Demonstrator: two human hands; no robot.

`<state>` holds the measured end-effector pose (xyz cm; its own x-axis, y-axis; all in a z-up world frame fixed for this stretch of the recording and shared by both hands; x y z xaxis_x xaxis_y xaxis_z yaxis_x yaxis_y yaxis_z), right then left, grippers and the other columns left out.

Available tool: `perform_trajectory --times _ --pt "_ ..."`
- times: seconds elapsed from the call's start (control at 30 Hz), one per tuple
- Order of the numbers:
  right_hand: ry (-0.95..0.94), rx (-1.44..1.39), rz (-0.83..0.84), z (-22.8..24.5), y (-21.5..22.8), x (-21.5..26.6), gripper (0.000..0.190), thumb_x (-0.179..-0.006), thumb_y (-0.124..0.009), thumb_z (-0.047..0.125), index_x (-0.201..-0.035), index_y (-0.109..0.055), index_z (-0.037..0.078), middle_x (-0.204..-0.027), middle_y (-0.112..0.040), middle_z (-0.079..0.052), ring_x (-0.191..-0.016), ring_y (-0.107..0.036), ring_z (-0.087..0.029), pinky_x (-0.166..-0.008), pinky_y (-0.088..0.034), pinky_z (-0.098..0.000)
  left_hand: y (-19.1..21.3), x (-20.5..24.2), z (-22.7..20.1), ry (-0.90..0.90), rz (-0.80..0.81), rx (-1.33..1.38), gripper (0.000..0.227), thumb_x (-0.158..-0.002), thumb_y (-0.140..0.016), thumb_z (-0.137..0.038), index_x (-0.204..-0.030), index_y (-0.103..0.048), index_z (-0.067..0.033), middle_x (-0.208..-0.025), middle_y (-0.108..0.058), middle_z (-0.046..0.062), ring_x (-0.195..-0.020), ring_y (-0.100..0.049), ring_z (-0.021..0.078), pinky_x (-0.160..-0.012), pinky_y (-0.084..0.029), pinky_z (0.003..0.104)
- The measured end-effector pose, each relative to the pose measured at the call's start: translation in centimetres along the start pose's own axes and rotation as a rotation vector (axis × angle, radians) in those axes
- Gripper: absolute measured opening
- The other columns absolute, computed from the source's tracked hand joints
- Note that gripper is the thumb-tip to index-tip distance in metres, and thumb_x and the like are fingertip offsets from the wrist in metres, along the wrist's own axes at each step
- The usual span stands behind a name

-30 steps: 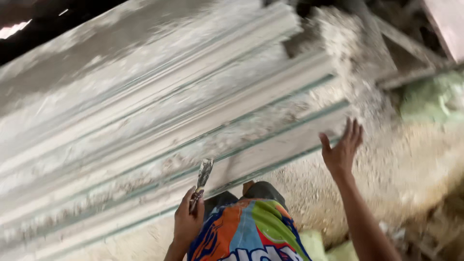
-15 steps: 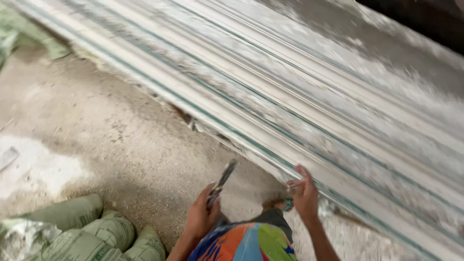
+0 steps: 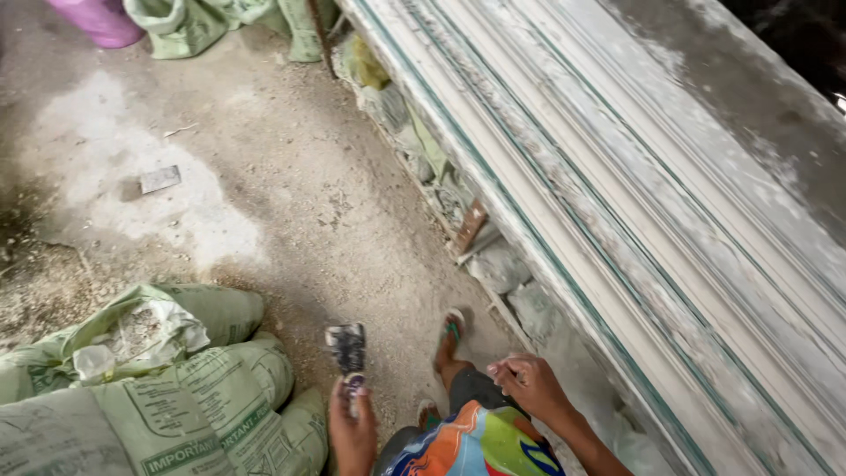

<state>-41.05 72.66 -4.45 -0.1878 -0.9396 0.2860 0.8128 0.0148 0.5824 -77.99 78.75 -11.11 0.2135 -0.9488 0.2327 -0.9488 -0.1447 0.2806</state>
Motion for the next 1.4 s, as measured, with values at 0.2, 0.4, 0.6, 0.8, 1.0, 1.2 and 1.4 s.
perform_trajectory --times 0.2,0.4,0.6,0.8,1.0,1.2,1.4 --pt "-0.102 -0.067 0.079 1.8 0.4 -11.7 0.054 -0.098 -0.059 0.028 -0.151 -0.054 0.032 -0.154 -0.058 -0.001 -0.137 -0.060 -0.022 -0.088 -0.054 -0.0289 -8.9 -7.0 0.0 0.252 0.112 0.172 0.046 -0.093 -0.065 -0.022 -0.135 -0.054 -0.0065 -0.096 -0.072 0.013 -0.038 -0.053 0.0172 -0.032 -0.045 0.032" --pt "0.301 0.043 -0.072 9.4 5.2 -27.5 0.046 -0.097 -0.063 0.035 -0.057 -0.060 0.012 -0.051 -0.054 0.000 -0.052 -0.054 -0.016 -0.060 -0.040 -0.0366 -17.8 -20.6 -12.7 0.180 0.369 0.047 0.019 -0.100 -0.056 -0.026 -0.109 -0.053 -0.0099 -0.081 -0.071 0.011 -0.057 -0.070 0.0165 -0.060 -0.062 0.032" --pt "0.155 -0.034 0.099 15.5 11.5 -38.7 0.044 -0.099 -0.069 0.037 -0.064 -0.058 0.014 -0.061 -0.052 0.002 -0.055 -0.051 -0.012 -0.056 -0.036 -0.0322 -28.2 -31.2 -28.0 0.244 0.582 -0.054 0.028 -0.097 -0.059 -0.032 -0.104 -0.059 -0.0049 -0.113 -0.084 0.014 -0.101 -0.083 0.0207 -0.084 -0.067 0.034" --pt "-0.031 -0.275 0.212 18.1 13.3 -46.3 0.088 -0.094 -0.065 0.039 -0.163 -0.014 0.016 -0.164 -0.027 -0.012 -0.148 -0.038 -0.032 -0.109 -0.046 -0.0437 -38.3 -38.1 -32.2 0.194 0.662 -0.099 0.046 -0.102 -0.052 -0.049 -0.074 -0.055 -0.0136 -0.073 -0.058 0.000 -0.077 -0.055 0.0121 -0.069 -0.045 0.036" --pt "-0.250 -0.213 -0.110 16.4 17.6 -58.0 0.071 -0.095 -0.057 0.032 -0.160 -0.030 0.021 -0.157 -0.049 -0.011 -0.137 -0.055 -0.030 -0.100 -0.049 -0.0410 -47.6 -48.9 -36.7 -0.085 1.062 -0.203 0.052 -0.109 -0.042 -0.048 -0.069 -0.041 -0.0150 -0.071 -0.041 0.004 -0.068 -0.047 0.0184 -0.074 -0.044 0.037" --pt "-0.338 -0.157 -0.370 18.7 27.2 -72.9 0.054 -0.091 -0.055 0.028 -0.145 -0.052 0.021 -0.117 -0.077 -0.004 -0.093 -0.074 -0.024 -0.078 -0.051 -0.0340 -55.5 -62.0 -51.2 -0.590 1.189 -0.400 0.053 -0.110 -0.027 -0.041 -0.106 -0.059 0.0013 -0.113 -0.059 0.024 -0.094 -0.060 0.0436 -0.082 -0.047 0.050" --pt "-0.627 0.005 -0.347 16.7 30.9 -80.9 0.050 -0.098 -0.057 0.041 -0.144 -0.057 0.023 -0.125 -0.072 -0.018 -0.118 -0.067 -0.042 -0.100 -0.052 -0.0564 -64.5 -71.0 -56.5 -0.936 1.140 -0.882 0.048 -0.109 -0.042 -0.019 -0.151 -0.045 0.0048 -0.149 -0.041 0.031 -0.132 -0.053 0.0446 -0.098 -0.052 0.054"
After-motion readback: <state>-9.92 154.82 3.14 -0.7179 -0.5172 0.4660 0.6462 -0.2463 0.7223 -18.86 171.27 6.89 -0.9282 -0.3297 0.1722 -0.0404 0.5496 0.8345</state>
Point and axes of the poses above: each hand's wrist, its own x-axis away from the middle knuckle, its own y-axis out of the back of the hand, z = x × y, the point moved 9 cm from there along -x, towards the middle knuckle
